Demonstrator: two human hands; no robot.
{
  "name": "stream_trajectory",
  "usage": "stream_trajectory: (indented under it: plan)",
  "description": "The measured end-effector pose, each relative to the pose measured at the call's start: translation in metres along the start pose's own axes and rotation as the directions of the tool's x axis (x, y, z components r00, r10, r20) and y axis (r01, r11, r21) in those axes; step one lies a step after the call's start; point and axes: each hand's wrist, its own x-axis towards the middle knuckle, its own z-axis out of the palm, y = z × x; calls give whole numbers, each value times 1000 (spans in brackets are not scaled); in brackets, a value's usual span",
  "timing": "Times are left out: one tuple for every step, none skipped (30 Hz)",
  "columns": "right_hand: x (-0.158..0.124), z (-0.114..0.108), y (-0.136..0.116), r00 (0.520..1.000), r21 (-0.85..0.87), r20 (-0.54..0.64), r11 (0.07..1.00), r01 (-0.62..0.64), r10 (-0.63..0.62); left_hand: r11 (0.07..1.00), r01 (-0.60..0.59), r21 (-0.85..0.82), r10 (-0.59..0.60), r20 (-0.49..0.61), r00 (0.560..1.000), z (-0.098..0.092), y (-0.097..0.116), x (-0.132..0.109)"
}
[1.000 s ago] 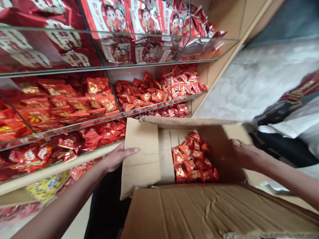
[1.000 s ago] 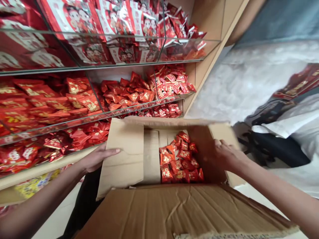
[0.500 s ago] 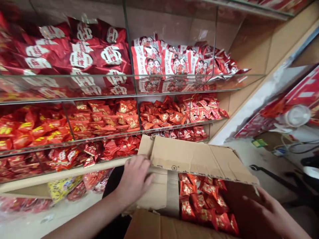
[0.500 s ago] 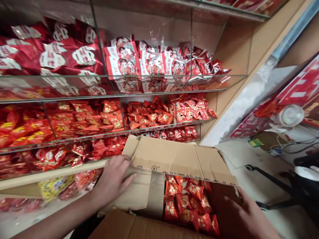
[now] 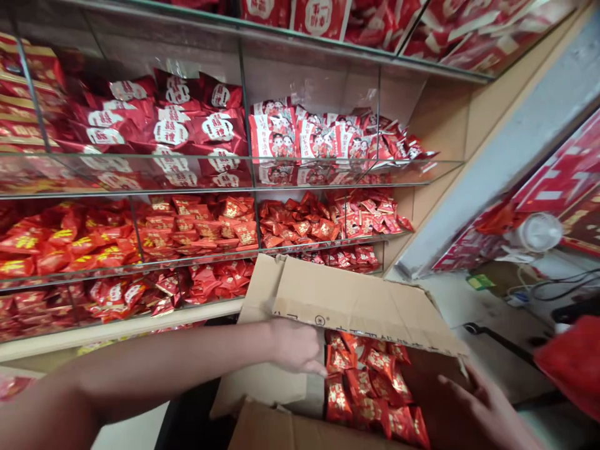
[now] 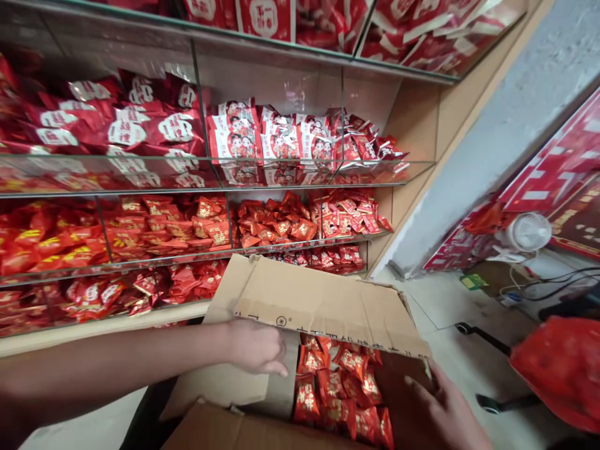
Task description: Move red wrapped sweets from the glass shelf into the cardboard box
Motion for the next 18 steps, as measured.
stream_trajectory:
  plan:
    - [-3,1,0,1000,20,-12,1000,-23,23,999,-17,31,20,-93,996,-6,3,-5]
    - [-6,1,0,999,39,-21,998,-48,49,998,-25,49,33,-184,982,-12,7,-11]
    - [-9,2,1,997,60,-25,995,-74,75,998,-17,62,32,-256,966,-17,11,-18]
    - [-12,3,1,995,82,-25,992,-97,100,997,5,74,18,-310,950,-21,15,-25]
    - [-14,4,2,993,100,-19,988,-118,120,996,27,86,4,-350,937,-23,19,-30]
    - [-15,5,2,990,113,-12,984,-135,137,994,53,97,-12,-384,923,-23,23,-34]
    - [-16,7,3,989,119,-3,982,-146,147,992,78,104,-26,-427,904,-22,26,-37]
    - [-17,7,3,989,122,-2,981,-149,150,990,87,107,-26,-477,878,-19,29,-39]
    - [-17,8,4,990,125,-13,982,-141,144,991,78,107,-9,-531,847,-17,30,-40]
    - [-17,9,4,991,129,-30,984,-127,132,993,50,109,24,-584,811,-16,31,-41]
    - [-17,9,4,992,134,-44,985,-113,120,993,11,117,67,-636,769,-16,32,-41]
    - [-17,9,5,992,138,-54,985,-106,115,992,-25,125,104,-680,726,-17,32,-42]
    - [-17,10,6,991,139,-55,984,-112,120,991,-51,125,126,-715,688,-21,31,-44]
    - [-18,10,6,989,138,-51,982,-128,137,992,-55,115,122,-741,660,-27,31,-47]
    - [-18,10,7,987,138,-40,979,-149,155,994,-46,98,105,-762,639,-33,31,-51]
    - [-18,11,7,985,141,-27,976,-167,173,996,-34,80,83,-775,626,-41,31,-55]
    - [-19,11,8,983,149,-16,973,-177,182,998,-18,62,60,-778,626,-48,32,-61]
    - [-19,10,8,983,161,-14,971,-179,184,999,1,47,36,-770,637,-55,33,-68]
